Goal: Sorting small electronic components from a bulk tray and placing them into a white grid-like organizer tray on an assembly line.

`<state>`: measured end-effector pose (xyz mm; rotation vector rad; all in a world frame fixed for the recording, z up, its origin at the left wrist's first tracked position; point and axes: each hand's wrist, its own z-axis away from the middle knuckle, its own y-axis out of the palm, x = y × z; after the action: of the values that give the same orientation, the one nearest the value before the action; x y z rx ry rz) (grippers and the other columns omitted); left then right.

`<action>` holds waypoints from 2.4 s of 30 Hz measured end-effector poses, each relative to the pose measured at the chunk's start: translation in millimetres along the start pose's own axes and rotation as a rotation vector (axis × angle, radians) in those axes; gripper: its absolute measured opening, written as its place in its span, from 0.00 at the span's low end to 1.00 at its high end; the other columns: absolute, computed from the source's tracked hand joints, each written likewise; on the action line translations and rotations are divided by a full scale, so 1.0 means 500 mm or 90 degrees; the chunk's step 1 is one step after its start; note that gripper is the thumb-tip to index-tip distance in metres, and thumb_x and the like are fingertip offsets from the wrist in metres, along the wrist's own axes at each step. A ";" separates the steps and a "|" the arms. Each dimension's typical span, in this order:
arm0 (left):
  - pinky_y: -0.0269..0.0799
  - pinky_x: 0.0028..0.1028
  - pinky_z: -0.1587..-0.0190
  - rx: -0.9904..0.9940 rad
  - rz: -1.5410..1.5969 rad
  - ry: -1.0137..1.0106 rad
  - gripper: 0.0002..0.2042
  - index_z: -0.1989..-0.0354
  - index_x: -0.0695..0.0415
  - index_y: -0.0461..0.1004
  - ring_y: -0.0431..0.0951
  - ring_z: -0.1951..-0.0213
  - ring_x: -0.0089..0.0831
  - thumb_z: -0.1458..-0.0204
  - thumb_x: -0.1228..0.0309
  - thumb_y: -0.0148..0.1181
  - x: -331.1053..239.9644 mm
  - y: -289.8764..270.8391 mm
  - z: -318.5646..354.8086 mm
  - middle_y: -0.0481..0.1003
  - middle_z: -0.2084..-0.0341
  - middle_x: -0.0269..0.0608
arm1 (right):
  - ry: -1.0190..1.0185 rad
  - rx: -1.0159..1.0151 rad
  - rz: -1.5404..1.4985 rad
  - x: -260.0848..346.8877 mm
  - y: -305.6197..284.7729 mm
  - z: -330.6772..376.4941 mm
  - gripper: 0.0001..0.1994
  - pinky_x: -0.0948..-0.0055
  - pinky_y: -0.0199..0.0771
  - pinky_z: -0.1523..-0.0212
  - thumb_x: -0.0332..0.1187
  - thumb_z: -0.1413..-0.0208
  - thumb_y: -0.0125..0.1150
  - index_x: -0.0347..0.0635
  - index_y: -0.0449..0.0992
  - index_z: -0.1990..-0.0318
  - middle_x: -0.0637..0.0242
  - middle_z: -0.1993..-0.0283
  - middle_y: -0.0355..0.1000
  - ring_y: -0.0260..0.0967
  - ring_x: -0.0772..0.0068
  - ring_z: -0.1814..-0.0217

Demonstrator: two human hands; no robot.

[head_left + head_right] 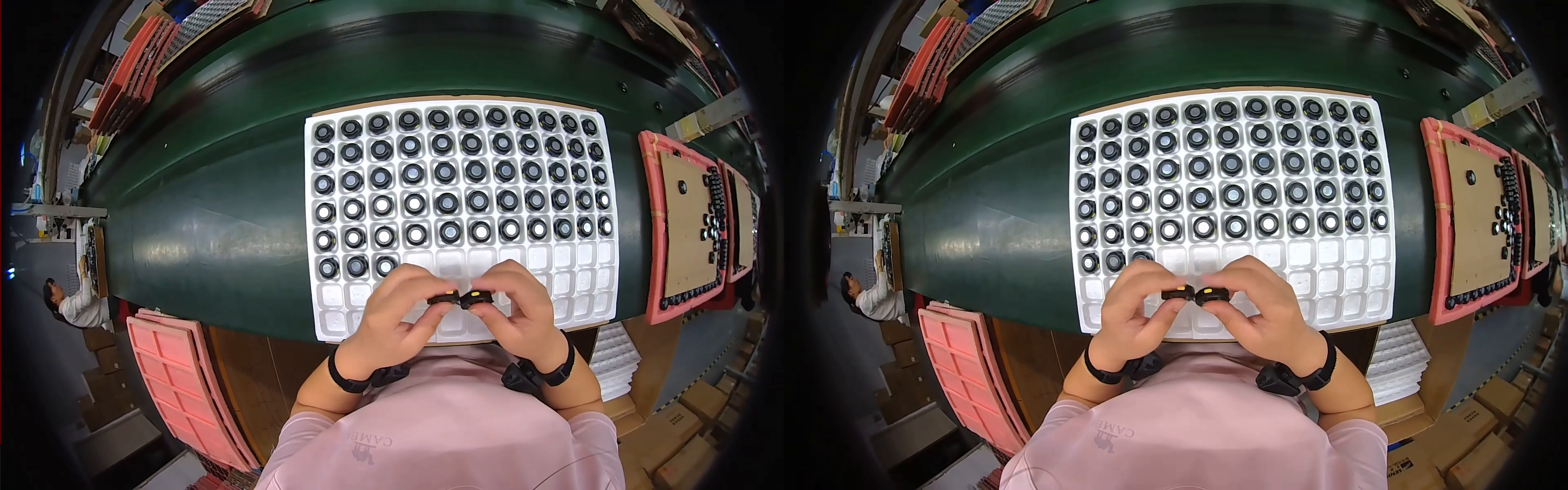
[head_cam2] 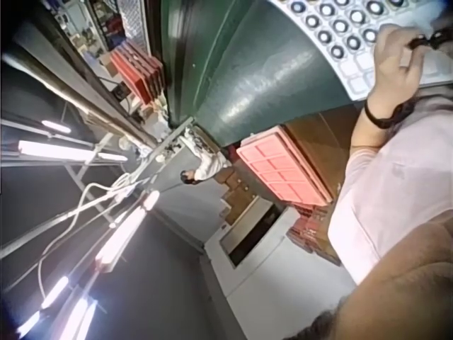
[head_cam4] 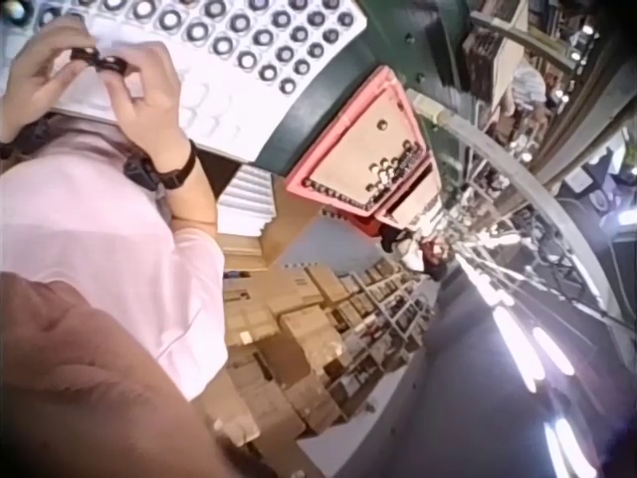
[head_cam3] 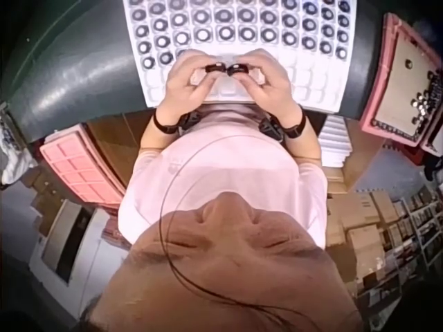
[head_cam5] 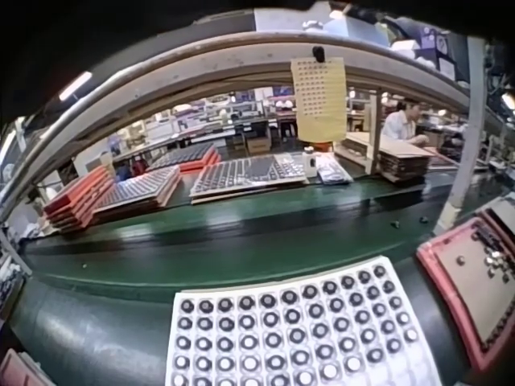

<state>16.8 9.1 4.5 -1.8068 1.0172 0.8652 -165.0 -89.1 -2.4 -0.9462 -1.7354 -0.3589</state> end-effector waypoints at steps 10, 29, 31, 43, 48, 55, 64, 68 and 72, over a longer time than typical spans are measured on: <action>0.75 0.32 0.63 0.002 -0.308 -0.043 0.14 0.58 0.61 0.77 0.78 0.65 0.39 0.55 0.81 0.64 0.048 -0.019 0.043 0.77 0.64 0.44 | -0.014 0.119 0.355 -0.034 0.011 0.001 0.14 0.67 0.74 0.61 0.22 0.54 0.65 0.38 0.77 0.57 0.61 0.58 0.73 0.72 0.60 0.60; 0.74 0.34 0.64 0.071 -0.427 0.033 0.11 0.65 0.64 0.76 0.76 0.63 0.40 0.59 0.82 0.65 0.079 -0.011 0.038 0.76 0.63 0.42 | -0.097 0.132 0.508 -0.085 0.045 0.004 0.11 0.67 0.73 0.55 0.27 0.55 0.60 0.38 0.78 0.61 0.65 0.55 0.72 0.70 0.64 0.53; 0.75 0.33 0.65 0.070 -0.426 0.036 0.10 0.65 0.63 0.76 0.76 0.63 0.40 0.59 0.82 0.65 0.080 -0.012 0.037 0.76 0.62 0.43 | -0.099 0.127 0.505 -0.086 0.047 0.005 0.11 0.68 0.73 0.56 0.27 0.55 0.60 0.38 0.79 0.62 0.65 0.55 0.72 0.70 0.64 0.53; 0.69 0.38 0.54 0.117 -0.467 0.051 0.09 0.65 0.60 0.77 0.73 0.55 0.41 0.56 0.75 0.66 0.068 -0.013 0.031 0.75 0.58 0.42 | -0.017 0.206 0.446 -0.062 0.020 -0.013 0.10 0.67 0.73 0.53 0.27 0.51 0.62 0.37 0.79 0.60 0.62 0.54 0.74 0.71 0.61 0.53; 0.67 0.40 0.52 0.128 -0.448 0.014 0.11 0.63 0.59 0.77 0.72 0.53 0.44 0.56 0.74 0.67 0.055 -0.018 0.029 0.74 0.55 0.43 | 0.056 0.197 0.269 -0.015 -0.099 -0.060 0.11 0.66 0.73 0.51 0.26 0.50 0.65 0.39 0.79 0.58 0.60 0.51 0.74 0.72 0.56 0.52; 0.67 0.41 0.51 0.142 -0.465 0.008 0.13 0.61 0.60 0.77 0.72 0.53 0.44 0.56 0.72 0.66 0.044 -0.026 0.036 0.73 0.54 0.45 | 0.149 0.127 0.536 -0.019 -0.329 -0.184 0.09 0.63 0.73 0.52 0.28 0.47 0.62 0.36 0.79 0.59 0.54 0.59 0.76 0.73 0.53 0.55; 0.66 0.41 0.51 0.171 -0.492 -0.009 0.13 0.60 0.58 0.77 0.71 0.53 0.44 0.55 0.71 0.66 0.030 -0.022 0.027 0.72 0.54 0.44 | 0.180 0.089 0.716 -0.233 -0.574 -0.328 0.15 0.63 0.72 0.47 0.30 0.46 0.61 0.40 0.75 0.50 0.54 0.48 0.72 0.71 0.53 0.48; 0.66 0.41 0.52 0.184 -0.503 -0.028 0.13 0.60 0.57 0.78 0.71 0.53 0.43 0.55 0.70 0.67 0.026 -0.021 0.023 0.72 0.55 0.44 | 0.216 0.128 0.764 -0.290 -0.581 -0.394 0.20 0.60 0.69 0.43 0.29 0.46 0.61 0.45 0.73 0.44 0.56 0.42 0.67 0.67 0.52 0.43; 0.66 0.40 0.52 0.187 -0.514 -0.038 0.13 0.60 0.56 0.78 0.72 0.54 0.42 0.55 0.69 0.67 0.023 -0.016 0.021 0.72 0.56 0.43 | 0.186 0.127 0.729 -0.354 -0.584 -0.427 0.21 0.59 0.67 0.41 0.28 0.46 0.61 0.47 0.73 0.43 0.57 0.42 0.67 0.65 0.50 0.40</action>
<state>27.2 17.7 -6.8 -1.7005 0.2832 0.2483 -220.9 -487.6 -20.9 -1.4699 -0.7419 0.4043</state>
